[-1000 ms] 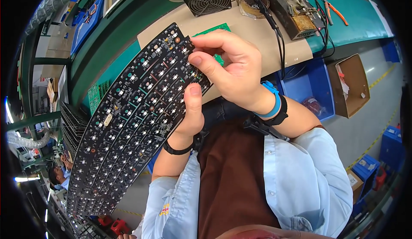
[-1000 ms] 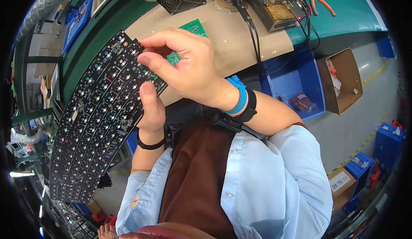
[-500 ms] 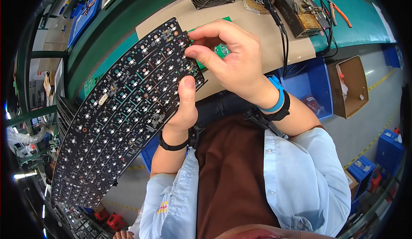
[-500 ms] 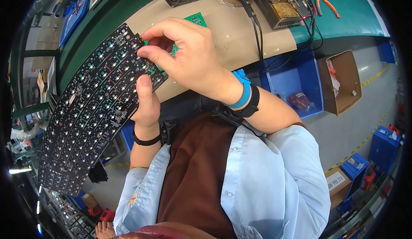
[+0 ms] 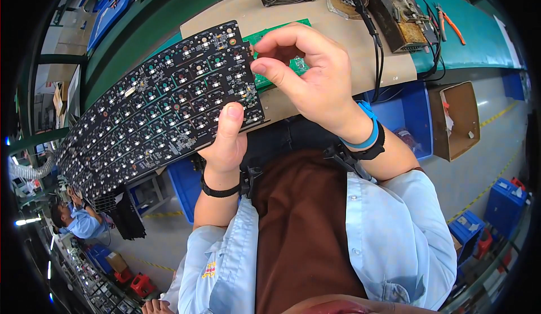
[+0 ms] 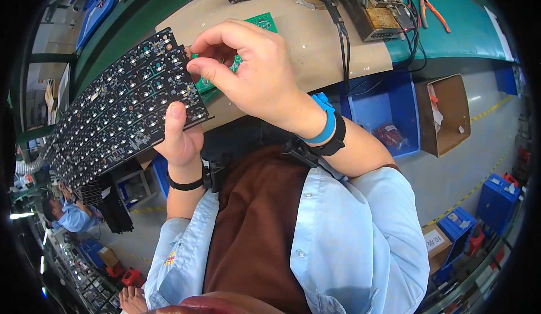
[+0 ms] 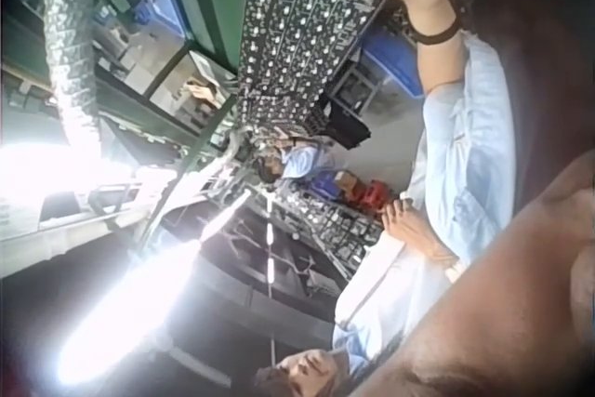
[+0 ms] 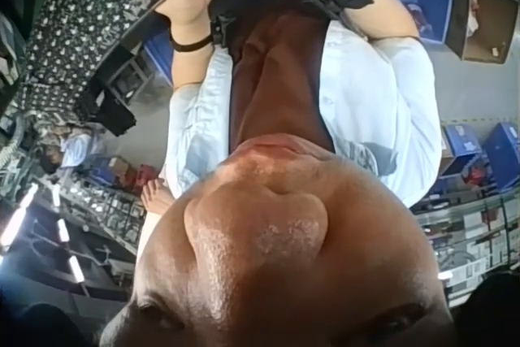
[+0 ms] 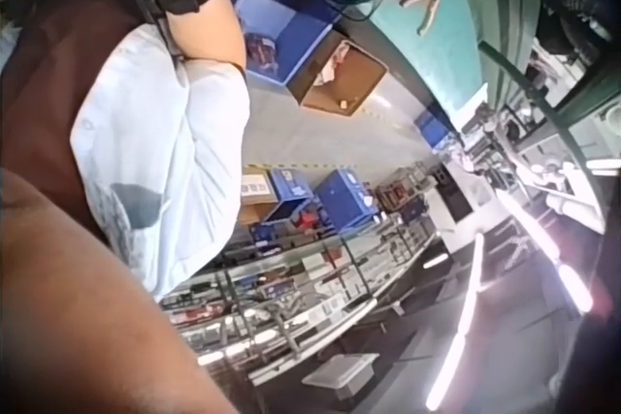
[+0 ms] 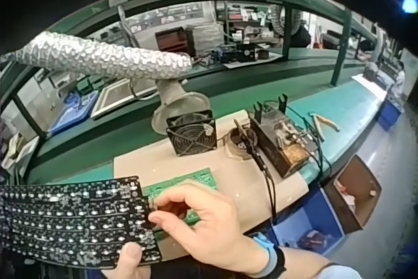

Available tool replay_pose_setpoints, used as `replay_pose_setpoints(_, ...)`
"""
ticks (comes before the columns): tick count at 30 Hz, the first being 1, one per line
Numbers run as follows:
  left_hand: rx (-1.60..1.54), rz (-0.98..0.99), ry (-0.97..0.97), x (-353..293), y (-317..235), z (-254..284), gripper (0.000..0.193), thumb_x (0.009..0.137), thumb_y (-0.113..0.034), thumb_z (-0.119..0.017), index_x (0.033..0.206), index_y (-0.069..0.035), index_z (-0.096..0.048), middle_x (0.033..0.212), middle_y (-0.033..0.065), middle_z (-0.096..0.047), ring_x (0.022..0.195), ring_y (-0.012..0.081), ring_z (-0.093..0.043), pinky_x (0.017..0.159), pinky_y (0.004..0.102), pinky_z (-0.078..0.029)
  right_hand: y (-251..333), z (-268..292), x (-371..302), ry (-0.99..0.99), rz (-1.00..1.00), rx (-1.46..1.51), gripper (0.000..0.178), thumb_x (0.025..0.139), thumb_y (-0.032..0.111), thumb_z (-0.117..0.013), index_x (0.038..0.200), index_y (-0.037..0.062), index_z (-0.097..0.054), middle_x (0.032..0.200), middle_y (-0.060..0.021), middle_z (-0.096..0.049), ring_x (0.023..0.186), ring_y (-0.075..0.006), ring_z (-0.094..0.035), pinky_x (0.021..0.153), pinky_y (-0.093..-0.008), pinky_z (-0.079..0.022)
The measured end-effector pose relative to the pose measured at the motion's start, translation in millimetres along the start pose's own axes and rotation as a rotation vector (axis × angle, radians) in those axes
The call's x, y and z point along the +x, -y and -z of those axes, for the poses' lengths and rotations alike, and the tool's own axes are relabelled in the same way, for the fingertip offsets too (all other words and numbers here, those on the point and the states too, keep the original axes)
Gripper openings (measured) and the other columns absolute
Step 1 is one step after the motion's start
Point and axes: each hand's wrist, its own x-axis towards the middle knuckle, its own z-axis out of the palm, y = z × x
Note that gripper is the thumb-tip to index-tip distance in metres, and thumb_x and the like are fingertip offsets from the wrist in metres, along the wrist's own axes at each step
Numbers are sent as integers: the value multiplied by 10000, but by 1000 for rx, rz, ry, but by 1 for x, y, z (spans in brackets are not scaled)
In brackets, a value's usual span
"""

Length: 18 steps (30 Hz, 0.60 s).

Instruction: The person takes a keyboard circuit board from another worker and places it into a blue bin. They then pull a length of wire from a spool of solder and feed it into a soldering machine before using a soldering iron on the device.

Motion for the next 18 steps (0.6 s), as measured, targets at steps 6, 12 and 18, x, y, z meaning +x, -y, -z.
replay_pose_setpoints(6,-37,8,61,7,-14,-4,680,922,-183,-683,1501,53,-413,1412,246,-584,1252,337,-621,1084,451,-503,4,-2,-2,23,-21,51,205,889,20,-806,1057,-19,-696,988,-71,-714,838,-108,-677,741,-255,-556)
replay_pose_setpoints(12,-218,141,147,19,-22,8,787,870,-264,-753,1506,35,-400,1387,244,-575,1176,282,-634,931,371,-556,2,8,-2,36,8,12,193,892,12,-796,1051,-20,-691,992,-68,-697,848,-110,-650,757,-252,-537)
replay_pose_setpoints(18,-433,162,165,23,-6,1,802,853,-283,-767,1500,32,-411,1387,225,-530,1119,227,-572,857,313,-510,-23,35,-11,26,-38,68,178,896,2,-785,1047,-18,-691,991,-68,-687,854,-112,-640,756,-250,-526)
